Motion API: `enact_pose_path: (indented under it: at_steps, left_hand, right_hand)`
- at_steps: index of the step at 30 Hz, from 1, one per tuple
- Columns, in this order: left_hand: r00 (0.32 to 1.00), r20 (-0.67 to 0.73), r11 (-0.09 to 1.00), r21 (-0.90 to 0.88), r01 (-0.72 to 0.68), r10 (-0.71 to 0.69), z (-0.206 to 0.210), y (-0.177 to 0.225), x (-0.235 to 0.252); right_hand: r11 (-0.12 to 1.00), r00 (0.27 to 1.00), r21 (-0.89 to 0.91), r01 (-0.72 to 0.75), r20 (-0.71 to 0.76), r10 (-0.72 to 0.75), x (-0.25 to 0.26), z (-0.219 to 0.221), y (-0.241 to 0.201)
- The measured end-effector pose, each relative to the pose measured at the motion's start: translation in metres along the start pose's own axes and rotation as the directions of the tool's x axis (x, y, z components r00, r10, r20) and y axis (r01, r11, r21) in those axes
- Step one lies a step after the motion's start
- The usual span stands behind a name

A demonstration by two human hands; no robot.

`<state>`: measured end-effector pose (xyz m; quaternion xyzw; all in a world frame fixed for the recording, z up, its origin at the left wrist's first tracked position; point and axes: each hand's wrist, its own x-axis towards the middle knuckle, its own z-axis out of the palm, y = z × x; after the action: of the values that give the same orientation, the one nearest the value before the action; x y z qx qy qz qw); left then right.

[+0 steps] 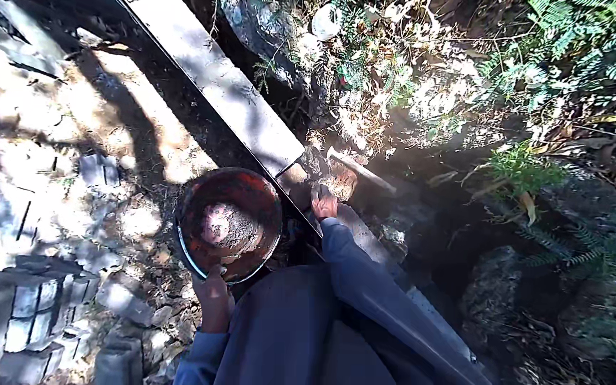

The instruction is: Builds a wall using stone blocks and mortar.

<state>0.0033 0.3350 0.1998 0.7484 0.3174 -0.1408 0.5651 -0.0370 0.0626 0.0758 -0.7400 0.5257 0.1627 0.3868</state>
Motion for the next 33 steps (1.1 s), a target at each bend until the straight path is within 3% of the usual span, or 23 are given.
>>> enact_pose_path:
  at_steps: [4,6,9,13,16,20,26,29,33]
  left_hand:
    - [0.999,0.037,1.000,-0.009,-0.007,0.007,-0.005,-0.009,0.001]
    - [0.998,0.065,1.000,0.006,-0.010,0.009,-0.004,-0.010,-0.002]
    - [0.999,0.036,0.998,0.062,0.000,-0.002,0.004,-0.007,-0.002]
    - [0.999,0.041,0.997,0.074,-0.006,0.003,0.005,0.004,0.001]
    - [0.998,0.054,0.998,0.042,-0.039,0.037,0.011,0.006,0.004]
    - [0.999,0.048,1.000,-0.011,-0.014,0.014,0.014,0.007,0.010]
    - [0.999,0.034,0.999,-0.034,0.003,-0.002,0.007,0.000,0.010]
    - [1.000,0.023,0.999,-0.041,-0.012,0.013,0.003,-0.011,0.009]
    - [1.000,0.014,0.999,-0.031,-0.026,0.026,-0.001,-0.021,0.009]
  right_hand:
    - [0.998,0.997,-0.031,0.047,-0.060,-0.049,0.002,-0.003,0.003]
    - [0.991,0.997,-0.107,0.082,0.009,-0.082,0.011,-0.008,0.010]
    - [0.945,0.966,-0.291,0.149,0.246,-0.076,0.024,-0.021,0.015]
    - [0.880,0.947,-0.378,0.288,0.247,-0.204,0.002,-0.043,0.018]
    - [0.857,0.942,-0.459,0.236,0.326,-0.085,-0.021,-0.059,0.028]
    - [0.826,0.953,-0.511,0.238,0.287,-0.097,-0.026,-0.074,0.044]
    - [0.697,0.907,-0.608,0.380,0.393,-0.152,0.008,-0.094,0.078]
    - [0.660,0.901,-0.636,0.400,0.404,-0.157,0.006,-0.121,0.069]
    - [0.502,0.853,-0.690,0.521,0.444,-0.276,0.010,-0.124,0.057]
